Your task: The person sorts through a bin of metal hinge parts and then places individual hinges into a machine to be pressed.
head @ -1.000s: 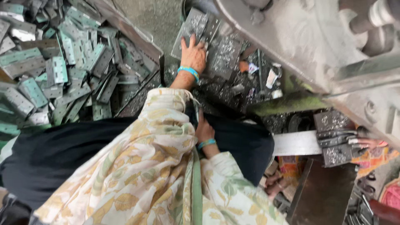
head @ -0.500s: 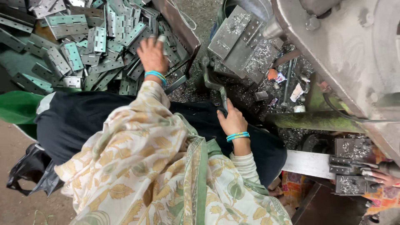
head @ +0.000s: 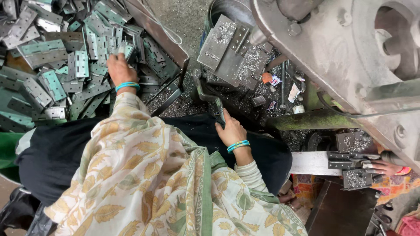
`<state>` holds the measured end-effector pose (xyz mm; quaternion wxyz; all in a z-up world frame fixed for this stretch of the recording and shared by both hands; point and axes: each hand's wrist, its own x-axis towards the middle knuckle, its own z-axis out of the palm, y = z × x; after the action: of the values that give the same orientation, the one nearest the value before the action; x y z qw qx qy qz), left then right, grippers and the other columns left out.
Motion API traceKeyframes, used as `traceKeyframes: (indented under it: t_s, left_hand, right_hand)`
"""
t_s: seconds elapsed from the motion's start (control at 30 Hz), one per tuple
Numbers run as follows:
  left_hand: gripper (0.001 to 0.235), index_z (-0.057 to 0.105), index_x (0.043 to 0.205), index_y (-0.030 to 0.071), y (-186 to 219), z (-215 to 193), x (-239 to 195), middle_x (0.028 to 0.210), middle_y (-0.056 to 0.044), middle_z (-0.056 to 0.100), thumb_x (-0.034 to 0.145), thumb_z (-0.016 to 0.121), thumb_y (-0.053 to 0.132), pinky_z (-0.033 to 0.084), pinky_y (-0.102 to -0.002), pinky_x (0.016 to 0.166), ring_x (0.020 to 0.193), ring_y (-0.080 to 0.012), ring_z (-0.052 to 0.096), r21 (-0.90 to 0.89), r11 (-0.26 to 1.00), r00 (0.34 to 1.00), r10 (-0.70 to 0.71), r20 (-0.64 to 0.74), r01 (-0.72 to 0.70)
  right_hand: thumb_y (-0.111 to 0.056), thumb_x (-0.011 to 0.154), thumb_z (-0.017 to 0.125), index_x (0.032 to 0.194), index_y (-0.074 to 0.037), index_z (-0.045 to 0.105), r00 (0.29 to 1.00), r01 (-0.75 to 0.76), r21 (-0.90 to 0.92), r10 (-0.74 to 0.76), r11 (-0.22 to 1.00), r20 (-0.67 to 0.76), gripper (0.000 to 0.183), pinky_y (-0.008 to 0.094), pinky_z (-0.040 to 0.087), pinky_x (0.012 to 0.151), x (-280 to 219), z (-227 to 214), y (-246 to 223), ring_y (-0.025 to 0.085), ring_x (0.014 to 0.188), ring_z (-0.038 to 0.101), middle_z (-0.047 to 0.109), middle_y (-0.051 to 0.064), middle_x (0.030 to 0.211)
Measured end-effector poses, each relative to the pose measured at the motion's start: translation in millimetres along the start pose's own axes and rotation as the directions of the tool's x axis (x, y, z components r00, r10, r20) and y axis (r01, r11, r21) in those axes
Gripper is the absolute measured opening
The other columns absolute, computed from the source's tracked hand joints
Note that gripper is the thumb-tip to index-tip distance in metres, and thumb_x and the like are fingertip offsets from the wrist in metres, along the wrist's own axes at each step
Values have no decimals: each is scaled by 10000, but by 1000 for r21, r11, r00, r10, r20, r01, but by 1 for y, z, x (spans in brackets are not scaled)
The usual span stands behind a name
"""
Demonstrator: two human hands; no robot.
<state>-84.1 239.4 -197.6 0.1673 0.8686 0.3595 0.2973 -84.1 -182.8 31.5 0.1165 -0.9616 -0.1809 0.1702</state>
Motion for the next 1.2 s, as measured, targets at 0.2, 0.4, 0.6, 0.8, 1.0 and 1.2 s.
traceKeyframes:
  t_s: [0.2, 0.4, 0.6, 0.8, 1.0, 1.2]
  left_hand:
    - [364, 627, 1099, -3, -9, 10, 1, 1038, -245, 620, 749, 610, -101, 483, -545, 896, 986, -487, 583, -151, 983, 991, -114, -73, 102]
    - [368, 650, 1099, -14, -32, 11, 2, 1077, -297, 590, 735, 671, -60, 492, -543, 883, 985, -508, 586, -28, 997, 996, -76, 55, 78]
    - [529, 628, 1239, -27, -16, -7, -2, 1165, -307, 554, 715, 691, -41, 499, -514, 939, 1038, -517, 586, -71, 974, 971, -203, 125, 213]
    - [510, 621, 1181, -8, -4, -16, -8, 1164, -302, 544, 696, 778, 19, 499, -525, 899, 1031, -517, 584, 35, 989, 982, -145, 120, 142]
    - [484, 605, 1252, -1, -10, -9, -8, 1186, -317, 542, 784, 726, -9, 504, -548, 886, 1017, -524, 590, 71, 992, 980, -111, 163, 101]
    - [467, 644, 1181, -10, -1, -21, -11, 1122, -327, 628, 719, 716, 2, 520, -519, 922, 1026, -520, 622, -52, 979, 979, -193, 68, 197]
  right_hand:
    - [-371, 878, 676, 1511, -158, 449, 1000, 8, 27, -8, 1000, -12, 706, 541, 564, 820, 0, 1, 6, 451, 1015, 686, 702, 214, 1174]
    - [-370, 888, 667, 1503, -155, 459, 1000, 21, 47, -20, 999, -24, 684, 533, 562, 818, -6, 4, 13, 439, 1006, 688, 707, 213, 1139]
    - [-366, 894, 660, 1503, -177, 465, 1000, 5, 72, -3, 997, -25, 667, 538, 555, 843, -4, 5, 16, 441, 1010, 686, 705, 210, 1149]
    - [-364, 890, 658, 1507, -184, 461, 999, 3, 80, 0, 997, -34, 672, 539, 555, 852, -5, 9, 18, 444, 1013, 687, 703, 212, 1167]
    - [-371, 891, 660, 1514, -194, 446, 999, -8, 62, 10, 998, -34, 681, 536, 557, 853, -6, 9, 17, 442, 1006, 689, 703, 207, 1167]
    - [-367, 895, 657, 1505, -178, 443, 999, 8, 50, -6, 999, -53, 674, 537, 566, 819, -4, 13, 20, 435, 977, 696, 711, 198, 1131]
